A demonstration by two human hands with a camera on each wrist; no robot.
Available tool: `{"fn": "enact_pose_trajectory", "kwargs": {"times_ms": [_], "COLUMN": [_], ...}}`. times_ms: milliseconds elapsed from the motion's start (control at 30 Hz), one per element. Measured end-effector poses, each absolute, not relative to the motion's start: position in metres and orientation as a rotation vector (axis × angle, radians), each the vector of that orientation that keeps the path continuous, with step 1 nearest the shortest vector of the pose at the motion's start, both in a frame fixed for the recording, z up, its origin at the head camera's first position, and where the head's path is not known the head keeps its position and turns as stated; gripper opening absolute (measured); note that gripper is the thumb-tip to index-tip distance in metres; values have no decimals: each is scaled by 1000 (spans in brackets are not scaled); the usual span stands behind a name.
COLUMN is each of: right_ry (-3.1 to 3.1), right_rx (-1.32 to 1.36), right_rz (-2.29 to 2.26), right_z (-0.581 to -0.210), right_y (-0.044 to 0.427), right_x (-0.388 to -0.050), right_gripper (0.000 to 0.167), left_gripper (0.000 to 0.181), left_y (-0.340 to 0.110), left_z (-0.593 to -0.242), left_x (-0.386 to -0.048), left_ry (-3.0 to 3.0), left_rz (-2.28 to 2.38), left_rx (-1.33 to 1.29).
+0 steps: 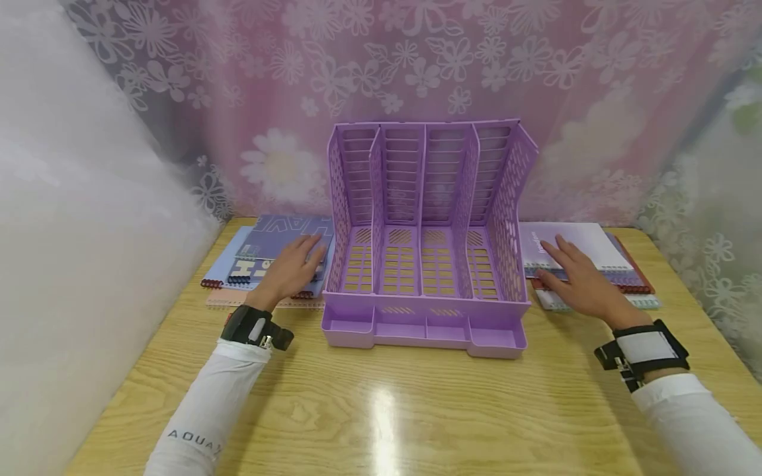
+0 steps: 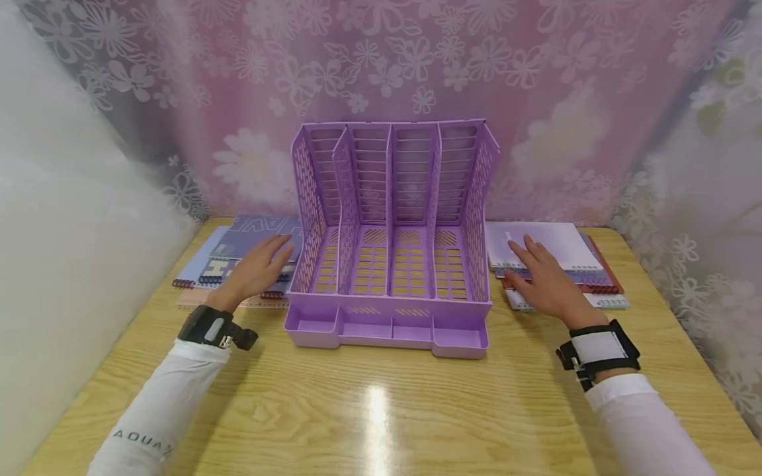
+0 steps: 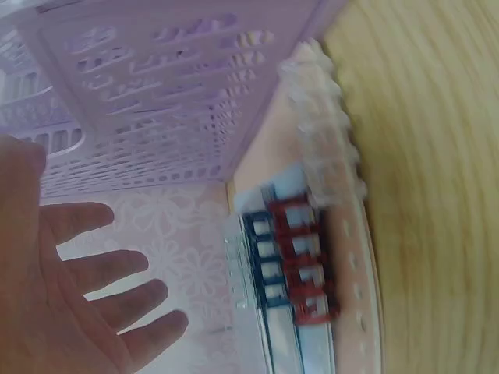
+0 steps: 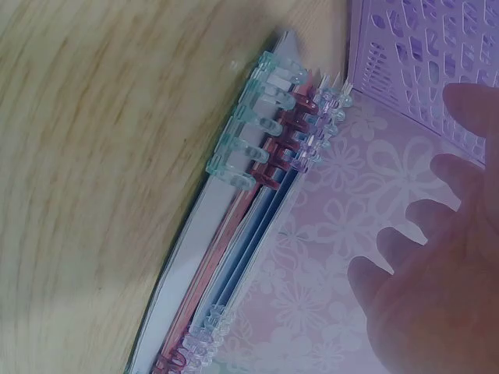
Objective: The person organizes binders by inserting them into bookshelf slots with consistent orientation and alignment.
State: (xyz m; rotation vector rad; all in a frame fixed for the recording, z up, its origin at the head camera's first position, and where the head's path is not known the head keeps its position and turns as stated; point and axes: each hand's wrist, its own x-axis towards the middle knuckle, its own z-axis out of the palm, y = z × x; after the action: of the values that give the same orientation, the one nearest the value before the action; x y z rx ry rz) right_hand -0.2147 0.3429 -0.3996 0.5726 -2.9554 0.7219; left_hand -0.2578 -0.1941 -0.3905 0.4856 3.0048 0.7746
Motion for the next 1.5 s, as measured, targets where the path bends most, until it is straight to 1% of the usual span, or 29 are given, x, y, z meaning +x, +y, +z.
{"fn": "enact_pose_trajectory", "kwargs": {"times_ms": [267,533,800,1100,1267,1433,1500], "right_ry": [-2942,-2939,-2938,-2938,-2951,-2943,-2937], "right_rx": [579,572,570,582,550,521,523], "right_rz": [736,738,765,813,831,820,815], "right_z": [-402,-403,-406,-411,-411,-411,-414], "right_y": [346,346,347,352,359,375,383], "right_x": [-215,-216,-216,-217,-215,-216,-218], "right_gripper": [64,64,63,62,62,60,59], "left_gripper": [64,66,70,65,65,65,65], "left_y": [-184,-170,-160,-149,-146,-145,-146], "left_z": [-385,-387,-394,-371,-370,-371,-377], "left_x": [-261,-265,-268,-248,-247,-248,-252], "left_ry": [2728,2588,2457,2435,2479,2480,2490], "left_rz": [1258,1327,1426,1435,1438,1438,1442], "left_rx": [507,444,507,617,680,667,655]}}
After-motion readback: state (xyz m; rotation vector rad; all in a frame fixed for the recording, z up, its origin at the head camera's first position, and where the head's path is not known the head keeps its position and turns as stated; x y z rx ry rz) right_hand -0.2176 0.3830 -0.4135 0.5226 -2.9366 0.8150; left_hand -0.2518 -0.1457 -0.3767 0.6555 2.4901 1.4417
